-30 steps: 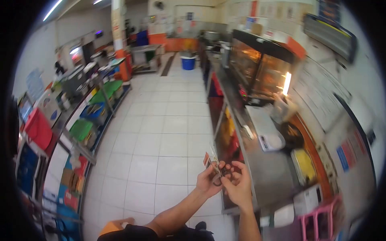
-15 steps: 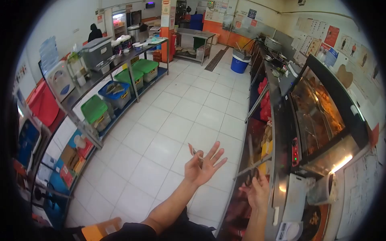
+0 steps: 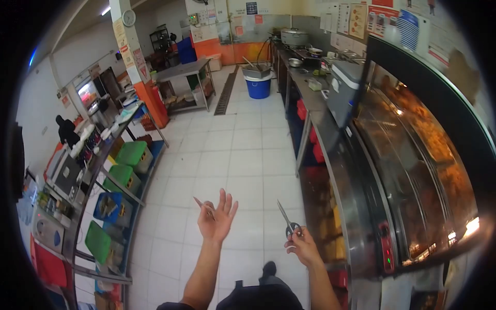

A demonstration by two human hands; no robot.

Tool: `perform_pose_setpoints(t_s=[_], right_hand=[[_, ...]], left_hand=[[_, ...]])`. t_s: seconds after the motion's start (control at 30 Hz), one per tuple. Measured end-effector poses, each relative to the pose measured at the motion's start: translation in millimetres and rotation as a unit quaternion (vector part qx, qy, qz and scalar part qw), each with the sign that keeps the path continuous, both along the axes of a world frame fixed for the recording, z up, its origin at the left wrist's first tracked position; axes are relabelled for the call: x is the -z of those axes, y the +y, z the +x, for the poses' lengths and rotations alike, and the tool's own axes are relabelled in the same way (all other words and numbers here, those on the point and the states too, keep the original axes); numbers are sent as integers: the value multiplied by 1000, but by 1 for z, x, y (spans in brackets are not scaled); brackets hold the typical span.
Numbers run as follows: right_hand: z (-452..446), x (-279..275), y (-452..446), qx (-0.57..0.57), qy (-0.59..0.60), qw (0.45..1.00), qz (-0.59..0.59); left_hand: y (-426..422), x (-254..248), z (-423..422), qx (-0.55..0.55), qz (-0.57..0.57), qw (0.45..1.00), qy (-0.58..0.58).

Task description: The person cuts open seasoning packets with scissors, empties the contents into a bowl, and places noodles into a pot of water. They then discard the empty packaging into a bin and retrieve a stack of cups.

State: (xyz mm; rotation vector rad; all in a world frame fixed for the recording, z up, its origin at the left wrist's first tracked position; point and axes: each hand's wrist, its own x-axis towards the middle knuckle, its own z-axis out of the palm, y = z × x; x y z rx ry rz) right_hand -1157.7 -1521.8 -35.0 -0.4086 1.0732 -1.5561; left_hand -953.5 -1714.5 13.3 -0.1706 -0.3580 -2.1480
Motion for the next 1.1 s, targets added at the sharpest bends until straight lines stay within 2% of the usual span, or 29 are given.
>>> perform_pose_setpoints(t_s=[0.07, 0.1, 0.17, 0.27, 0.3, 0.37, 0.5, 0.63, 0.8, 0.83, 0.93, 1.03, 1.1], right_hand=[[-32, 1, -70, -6, 44, 999, 27], [-51, 1, -103, -35, 19, 999, 37], [-89, -2, -170, -68, 5, 997, 46], [-138, -7, -270, -140, 206, 963, 107], [-154, -10, -303, -145, 211, 961, 105], [-187, -20, -375, -183, 342, 919, 74], [-253, -17, -498, -138, 305, 942, 12], [-311, -49, -587, -96, 289, 952, 12], [-413, -25, -692, -97, 241, 965, 35], [-432, -3, -711, -116, 196, 972, 49], [-476, 16, -780, -155, 66, 980, 107], [-528, 11, -858, -161, 104, 969, 154], [-578, 10, -921, -190, 270, 935, 129]], left_hand=[[-48, 1, -26, -12, 55, 998, -5], [-75, 4, -38, -19, 12, 1000, -11], [-130, 9, -63, -37, 26, 999, -7], [-214, 19, -105, -55, 48, 997, -10], [-245, 22, -120, -54, 53, 997, -15], [-311, 24, -155, -57, 50, 997, -8], [-440, 28, -232, -35, 53, 998, -10], [-551, 13, -326, 11, 82, 997, -8], [-678, 14, -449, 70, 63, 995, -39], [-702, 17, -470, 75, 62, 994, -39], [-779, 21, -533, 82, 68, 994, -36], [-853, 24, -586, 95, 55, 993, -40], [-903, 21, -616, 69, 73, 994, -44]])
